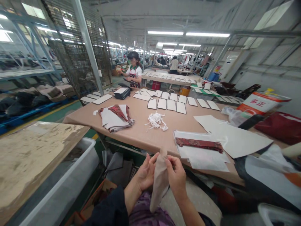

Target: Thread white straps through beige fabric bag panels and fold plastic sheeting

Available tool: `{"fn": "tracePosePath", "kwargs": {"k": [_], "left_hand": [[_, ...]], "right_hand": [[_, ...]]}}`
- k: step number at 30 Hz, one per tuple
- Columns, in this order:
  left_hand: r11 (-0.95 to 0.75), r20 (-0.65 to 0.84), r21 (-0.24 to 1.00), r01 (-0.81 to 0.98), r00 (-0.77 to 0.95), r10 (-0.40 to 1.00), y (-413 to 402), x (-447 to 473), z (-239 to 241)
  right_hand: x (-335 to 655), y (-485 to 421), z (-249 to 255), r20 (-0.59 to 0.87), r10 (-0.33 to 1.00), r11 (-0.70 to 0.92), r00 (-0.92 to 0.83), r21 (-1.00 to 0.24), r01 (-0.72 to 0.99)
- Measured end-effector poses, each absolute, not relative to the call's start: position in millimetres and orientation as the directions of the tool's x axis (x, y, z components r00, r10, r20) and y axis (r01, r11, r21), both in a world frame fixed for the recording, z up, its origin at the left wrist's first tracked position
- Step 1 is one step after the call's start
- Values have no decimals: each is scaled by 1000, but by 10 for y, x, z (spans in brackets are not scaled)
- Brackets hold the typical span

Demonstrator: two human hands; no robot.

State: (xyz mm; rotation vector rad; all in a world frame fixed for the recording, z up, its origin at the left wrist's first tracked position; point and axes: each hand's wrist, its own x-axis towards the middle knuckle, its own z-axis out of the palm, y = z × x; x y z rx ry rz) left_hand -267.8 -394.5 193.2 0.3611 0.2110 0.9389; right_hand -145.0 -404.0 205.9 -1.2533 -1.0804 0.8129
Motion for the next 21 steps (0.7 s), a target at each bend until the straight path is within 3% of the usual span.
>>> {"fn": "tracePosePath", "kwargs": {"k": [2,4,7,9,14,21], "left_hand": [[544,-45,409,-732,580,814,-3981,-2643,1917],[549,-59,429,-718,584,810,-4015,-2602,1898],[563,-36,436,-702,611,791,-4058,-2551,1888],[565,-16,441,-697,623,782,-4077,-2531,1891],[561,-66,491,-667,614,787,-4099,-2478,1895],[640,-233,490,-592,618,751,-4190,-2386,1946]], "right_hand": [[-1534,-4119,2125,133,966,146,221,-988,-43],[-1643,-4190,2174,32,995,58,93,-956,-289],[-1757,-4266,2230,-87,992,-123,-88,-790,-601],[-1768,-4295,2256,-118,979,-200,-166,-715,-670],[-1709,-4304,2279,-75,986,-151,-149,-785,-601],[-1700,-4253,2248,-27,996,-12,82,-985,-174]]}}
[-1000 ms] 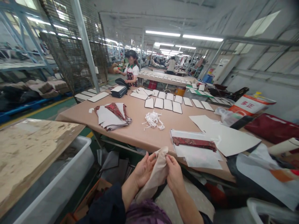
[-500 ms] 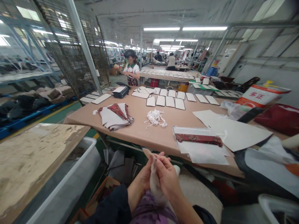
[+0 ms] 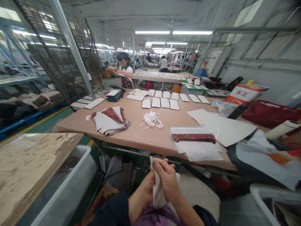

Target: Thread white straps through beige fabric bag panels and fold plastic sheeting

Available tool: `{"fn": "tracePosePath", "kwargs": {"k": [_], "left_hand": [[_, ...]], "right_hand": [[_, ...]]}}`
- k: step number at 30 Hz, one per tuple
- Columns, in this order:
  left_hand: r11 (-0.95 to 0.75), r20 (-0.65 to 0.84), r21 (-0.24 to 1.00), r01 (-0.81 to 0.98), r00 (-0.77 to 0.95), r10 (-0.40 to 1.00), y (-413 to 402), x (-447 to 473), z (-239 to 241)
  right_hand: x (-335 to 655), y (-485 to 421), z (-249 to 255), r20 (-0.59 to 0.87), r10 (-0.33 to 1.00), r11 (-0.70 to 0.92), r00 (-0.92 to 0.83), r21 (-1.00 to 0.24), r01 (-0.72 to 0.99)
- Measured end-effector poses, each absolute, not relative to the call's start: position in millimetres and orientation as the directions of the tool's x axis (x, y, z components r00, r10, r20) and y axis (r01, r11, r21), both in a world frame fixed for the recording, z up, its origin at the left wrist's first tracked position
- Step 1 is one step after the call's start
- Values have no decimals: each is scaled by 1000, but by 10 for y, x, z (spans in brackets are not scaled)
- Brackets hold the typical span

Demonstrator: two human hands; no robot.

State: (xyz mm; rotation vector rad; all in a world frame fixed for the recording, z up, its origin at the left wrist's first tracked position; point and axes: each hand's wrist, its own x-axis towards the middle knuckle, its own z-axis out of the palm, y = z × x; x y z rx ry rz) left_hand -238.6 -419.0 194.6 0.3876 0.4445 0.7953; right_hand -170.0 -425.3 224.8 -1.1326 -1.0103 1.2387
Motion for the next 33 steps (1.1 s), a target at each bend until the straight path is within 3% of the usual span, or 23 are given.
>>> {"fn": "tracePosePath", "kwargs": {"k": [3,7,11,16,18,20,22,24,27,30,33], "left_hand": [[684,-298,420,-597,621,725,-4209,-2369,1913],[662,-357,419,-621,558,749,-4171,-2394,1870],[464,-303,625,-627,353,885,-4061,-2501,1884],[125,-111,926,-355,59,992,-3930,-2730,1934],[-2,-2,985,-171,-23,1000,-3919,-2806,1949],[-92,92,996,-1,-62,994,-3934,-2847,1954],[-140,147,985,104,-55,988,-3968,-2850,1948],[-166,172,974,156,-24,985,-4012,-2824,1935],[-191,188,967,168,36,982,-4078,-2775,1915],[-198,185,967,159,92,978,-4121,-2775,1902],[-247,236,940,236,73,969,-4118,-2841,1903]], "right_hand": [[-1717,-4202,2219,-45,991,-25,129,-988,-155],[-1719,-4094,2139,-191,979,-145,65,-889,-435],[-1687,-4002,2076,-237,971,-173,30,-786,-594],[-1690,-4023,2103,-266,962,-155,59,-712,-685],[-1714,-4078,2116,-221,973,-130,72,-775,-618],[-1738,-4137,2111,-103,990,-53,92,-896,-442],[-1756,-4176,2086,25,992,52,123,-973,-224],[-1766,-4178,2047,80,985,99,154,-988,-116],[-1762,-4105,1988,-23,987,24,160,-958,-286],[-1720,-4001,1961,-181,974,-81,139,-844,-531],[-1696,-3979,1977,-271,961,-169,58,-739,-652]]}}
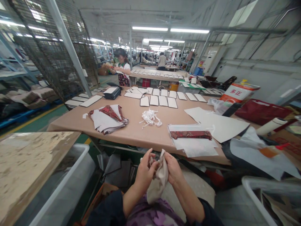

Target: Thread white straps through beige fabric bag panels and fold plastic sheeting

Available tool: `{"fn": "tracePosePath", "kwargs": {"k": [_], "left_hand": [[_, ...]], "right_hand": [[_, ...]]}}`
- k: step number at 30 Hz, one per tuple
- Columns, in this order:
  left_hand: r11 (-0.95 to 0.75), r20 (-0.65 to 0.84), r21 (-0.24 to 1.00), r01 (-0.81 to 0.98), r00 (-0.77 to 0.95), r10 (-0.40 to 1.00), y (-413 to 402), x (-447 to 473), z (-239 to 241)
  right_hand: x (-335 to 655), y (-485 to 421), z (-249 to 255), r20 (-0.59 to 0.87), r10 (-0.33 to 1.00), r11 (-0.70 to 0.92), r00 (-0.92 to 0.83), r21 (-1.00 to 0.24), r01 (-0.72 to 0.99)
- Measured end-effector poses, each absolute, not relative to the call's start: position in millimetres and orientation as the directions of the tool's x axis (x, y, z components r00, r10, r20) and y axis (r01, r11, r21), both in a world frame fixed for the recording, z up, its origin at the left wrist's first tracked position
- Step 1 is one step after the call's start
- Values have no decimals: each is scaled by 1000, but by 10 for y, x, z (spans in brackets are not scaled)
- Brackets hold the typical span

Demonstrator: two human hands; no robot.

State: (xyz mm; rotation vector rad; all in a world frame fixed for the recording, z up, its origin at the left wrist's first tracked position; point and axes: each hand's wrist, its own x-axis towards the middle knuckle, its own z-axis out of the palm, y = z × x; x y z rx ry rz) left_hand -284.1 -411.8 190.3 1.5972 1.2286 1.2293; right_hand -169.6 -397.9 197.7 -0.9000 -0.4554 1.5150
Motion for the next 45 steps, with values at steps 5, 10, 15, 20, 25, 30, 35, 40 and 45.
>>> {"fn": "tracePosePath", "kwargs": {"k": [5,10,15,20,25,30,35,40,45], "left_hand": [[-507,575,605,614,104,812,-4051,-2951,1944],[-579,740,296,760,201,642,-4057,-2915,1956],[-622,712,230,749,306,632,-4096,-2863,1840],[-622,652,405,670,266,710,-4063,-2899,1769],[-566,667,481,670,139,732,-4006,-2963,1781],[-606,676,433,667,204,708,-4001,-2968,1732],[-523,554,722,454,75,829,-4016,-2870,1756],[-92,85,993,-78,-79,993,-3949,-2805,1813],[59,-66,954,-295,-13,998,-3893,-2803,1764]], "right_hand": [[-1840,-4184,2069,-245,969,-144,27,-651,-745],[-1932,-4282,2025,-103,988,-28,117,-854,-519],[-1876,-4119,1810,-141,979,-59,150,-890,-452],[-1826,-4068,1787,-331,942,-199,51,-678,-707],[-1859,-4210,1966,-308,950,-234,-46,-611,-756],[-1946,-4228,1959,-242,970,-176,2,-710,-682],[-1889,-4110,1874,-344,938,-255,-34,-621,-741],[-1895,-4152,1967,-288,956,-227,-51,-620,-751],[-1893,-4194,1966,-145,987,-84,72,-839,-537]]}}
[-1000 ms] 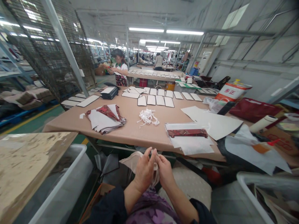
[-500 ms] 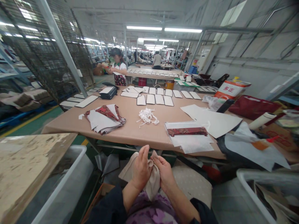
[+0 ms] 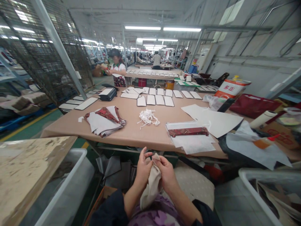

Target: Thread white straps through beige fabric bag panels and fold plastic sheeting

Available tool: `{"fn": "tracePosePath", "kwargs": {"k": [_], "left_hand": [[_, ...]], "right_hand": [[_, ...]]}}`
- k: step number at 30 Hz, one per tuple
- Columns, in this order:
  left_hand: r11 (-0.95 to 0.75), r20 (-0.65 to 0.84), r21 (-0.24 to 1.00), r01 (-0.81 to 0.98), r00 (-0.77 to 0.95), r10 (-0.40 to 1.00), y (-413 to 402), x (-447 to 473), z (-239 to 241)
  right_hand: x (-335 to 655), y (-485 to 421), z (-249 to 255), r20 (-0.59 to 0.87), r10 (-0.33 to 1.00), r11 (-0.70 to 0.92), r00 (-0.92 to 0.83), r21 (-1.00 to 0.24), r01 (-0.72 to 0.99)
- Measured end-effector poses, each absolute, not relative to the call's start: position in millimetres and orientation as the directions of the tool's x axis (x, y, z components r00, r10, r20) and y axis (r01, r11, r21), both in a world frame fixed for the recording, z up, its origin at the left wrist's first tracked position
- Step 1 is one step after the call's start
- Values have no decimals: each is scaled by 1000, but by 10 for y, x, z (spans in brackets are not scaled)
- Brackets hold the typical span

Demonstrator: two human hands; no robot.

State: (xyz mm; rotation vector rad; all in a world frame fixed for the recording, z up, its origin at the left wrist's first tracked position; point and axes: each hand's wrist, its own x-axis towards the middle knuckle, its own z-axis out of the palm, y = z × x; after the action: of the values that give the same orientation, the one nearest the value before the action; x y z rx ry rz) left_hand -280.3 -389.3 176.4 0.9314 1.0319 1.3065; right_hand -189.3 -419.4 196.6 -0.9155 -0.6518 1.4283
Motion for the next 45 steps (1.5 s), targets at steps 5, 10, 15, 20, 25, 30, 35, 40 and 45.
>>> {"fn": "tracePosePath", "kwargs": {"k": [5,10,15,20,25,30,35,40,45], "left_hand": [[106,-126,938,-330,-40,991,-3950,-2730,1752],[249,-276,785,-567,39,960,-3991,-2666,1817],[405,-423,672,-620,127,897,-3951,-2669,1904],[386,-397,721,-575,114,911,-3891,-2686,1855],[266,-265,817,-512,76,961,-3881,-2714,1854],[170,-177,940,-297,5,984,-3877,-2771,1907],[260,-223,907,-331,146,964,-3868,-2825,1901],[437,-315,797,-417,330,890,-3890,-2858,1906],[538,-388,697,-474,383,839,-3925,-2822,1953]], "right_hand": [[-1838,-4091,1829,-165,978,-82,130,-869,-489],[-1817,-4010,1814,-316,939,-136,136,-704,-697],[-1782,-4047,1895,-284,952,-135,114,-723,-678],[-1777,-4092,1954,-123,982,-22,143,-829,-559],[-1707,-4075,1954,-60,997,-35,54,-923,-383],[-1555,-4025,1965,-82,995,-91,-51,-972,-216],[-1512,-4019,1976,-146,964,-218,-223,-912,-348],[-1554,-4075,1900,-233,905,-392,-355,-779,-489],[-1622,-4126,1800,-273,924,-383,-270,-660,-646]]}}
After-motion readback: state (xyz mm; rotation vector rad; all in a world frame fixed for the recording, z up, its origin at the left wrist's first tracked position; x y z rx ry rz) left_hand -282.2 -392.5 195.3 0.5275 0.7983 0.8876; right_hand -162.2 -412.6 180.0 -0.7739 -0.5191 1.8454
